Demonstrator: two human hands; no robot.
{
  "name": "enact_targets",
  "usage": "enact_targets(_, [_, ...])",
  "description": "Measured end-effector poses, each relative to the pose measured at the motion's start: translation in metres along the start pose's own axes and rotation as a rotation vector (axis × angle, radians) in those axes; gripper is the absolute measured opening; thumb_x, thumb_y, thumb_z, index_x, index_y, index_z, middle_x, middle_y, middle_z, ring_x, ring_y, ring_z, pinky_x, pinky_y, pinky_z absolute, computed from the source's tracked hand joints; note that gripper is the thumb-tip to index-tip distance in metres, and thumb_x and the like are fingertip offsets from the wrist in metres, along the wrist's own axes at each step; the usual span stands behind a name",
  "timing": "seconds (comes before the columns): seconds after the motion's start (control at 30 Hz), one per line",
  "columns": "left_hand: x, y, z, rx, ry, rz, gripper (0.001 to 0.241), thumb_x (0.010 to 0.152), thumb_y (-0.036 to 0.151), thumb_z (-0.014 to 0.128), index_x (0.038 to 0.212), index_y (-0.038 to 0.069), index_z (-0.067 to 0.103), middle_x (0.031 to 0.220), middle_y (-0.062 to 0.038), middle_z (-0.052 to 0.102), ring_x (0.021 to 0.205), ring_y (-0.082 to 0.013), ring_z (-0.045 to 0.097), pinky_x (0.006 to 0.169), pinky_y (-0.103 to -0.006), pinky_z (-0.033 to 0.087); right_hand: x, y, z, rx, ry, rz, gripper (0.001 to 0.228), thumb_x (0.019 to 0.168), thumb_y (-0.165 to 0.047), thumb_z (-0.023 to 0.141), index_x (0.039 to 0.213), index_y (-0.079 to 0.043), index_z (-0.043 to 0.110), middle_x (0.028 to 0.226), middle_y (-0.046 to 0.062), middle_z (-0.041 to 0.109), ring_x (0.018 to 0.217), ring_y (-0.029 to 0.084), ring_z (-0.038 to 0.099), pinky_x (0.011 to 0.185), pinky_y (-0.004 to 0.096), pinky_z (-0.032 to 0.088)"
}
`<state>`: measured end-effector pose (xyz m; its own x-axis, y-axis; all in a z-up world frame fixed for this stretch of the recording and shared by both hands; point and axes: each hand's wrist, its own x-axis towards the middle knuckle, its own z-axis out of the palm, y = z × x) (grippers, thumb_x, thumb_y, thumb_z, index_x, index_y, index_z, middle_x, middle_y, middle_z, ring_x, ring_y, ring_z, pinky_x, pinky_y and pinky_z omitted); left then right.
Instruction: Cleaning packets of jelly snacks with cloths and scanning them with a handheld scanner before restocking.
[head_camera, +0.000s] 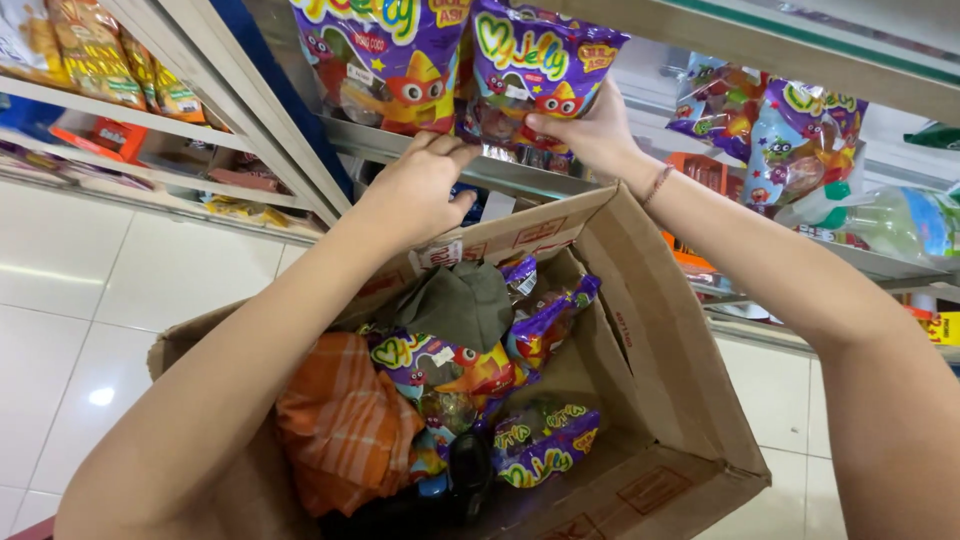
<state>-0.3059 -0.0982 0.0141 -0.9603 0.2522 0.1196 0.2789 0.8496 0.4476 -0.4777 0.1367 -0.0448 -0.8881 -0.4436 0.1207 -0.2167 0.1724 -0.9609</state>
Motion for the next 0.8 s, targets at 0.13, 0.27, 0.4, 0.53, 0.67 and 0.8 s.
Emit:
enact_targets(0.13, [-0.002,-0.005,0.005,0.019,0.009,0.004,0.059,0.086,0.028,0.07,0.137,0.0,0.058,0.14,-0.019,0.058,0.135,-0.0357,0.046,0.11,-0.0453,0.04,0.003,0.011,-0.011,-0.213,-0.045,0.029,0.08,0.073,-0.013,0.096,0.133,-0.004,0.044,0.126,0.007,0.067,0.117,0.018,0.066,0.105,0.034,0.054])
enact_targets(0.27, [-0.002,0.0,-0.003,0.019,-0.024,-0.019,0.061,0.087,0.029,0.069,0.14,0.001,0.057,0.142,-0.018,0.056,0.137,-0.0353,0.044,0.11,-0.0468,0.04,0.014,0.044,-0.022,-0.435,-0.03,0.071,0.083,0.076,-0.016,0.101,0.14,-0.001,0.05,0.134,0.011,0.07,0.12,0.019,0.068,0.11,0.036,0.054])
enact_targets(0.4, [-0.003,-0.002,0.001,0.001,-0.033,-0.023,0.061,0.088,0.029,0.069,0.14,0.001,0.056,0.144,-0.018,0.055,0.138,-0.0352,0.043,0.109,-0.0476,0.04,0.024,0.092,-0.03,-0.773,0.208,-0.489,0.146,0.059,-0.024,0.113,0.141,0.02,0.001,0.137,0.033,0.046,0.125,0.04,0.048,0.116,0.049,0.041])
enact_targets(0.53, [-0.003,-0.006,0.004,0.014,-0.008,-0.003,0.061,0.088,0.029,0.07,0.14,0.001,0.056,0.145,-0.019,0.054,0.138,-0.0356,0.043,0.11,-0.0473,0.04,0.007,0.01,0.005,0.033,-0.052,0.073,0.121,0.071,-0.008,0.094,0.155,0.003,0.008,0.146,0.019,0.056,0.135,0.024,0.058,0.12,0.037,0.046])
enact_targets(0.67, [-0.002,-0.002,-0.001,0.019,-0.03,-0.019,0.061,0.088,0.03,0.069,0.141,0.002,0.056,0.145,-0.018,0.054,0.139,-0.0349,0.043,0.112,-0.0463,0.039,0.008,0.032,-0.001,-0.207,0.147,-0.283,0.144,0.072,-0.009,0.105,0.152,0.008,-0.013,0.159,0.027,0.003,0.149,0.03,0.025,0.132,0.044,0.025])
enact_targets(0.8, [-0.001,-0.004,0.0,0.011,-0.041,-0.003,0.061,0.088,0.029,0.069,0.141,0.003,0.056,0.146,-0.019,0.053,0.139,-0.0356,0.042,0.112,-0.0462,0.037,0.0,0.022,-0.021,-0.88,0.387,-0.308,0.141,0.061,-0.048,0.106,0.151,0.007,0.014,0.156,0.022,0.023,0.152,0.034,0.022,0.132,0.048,0.023])
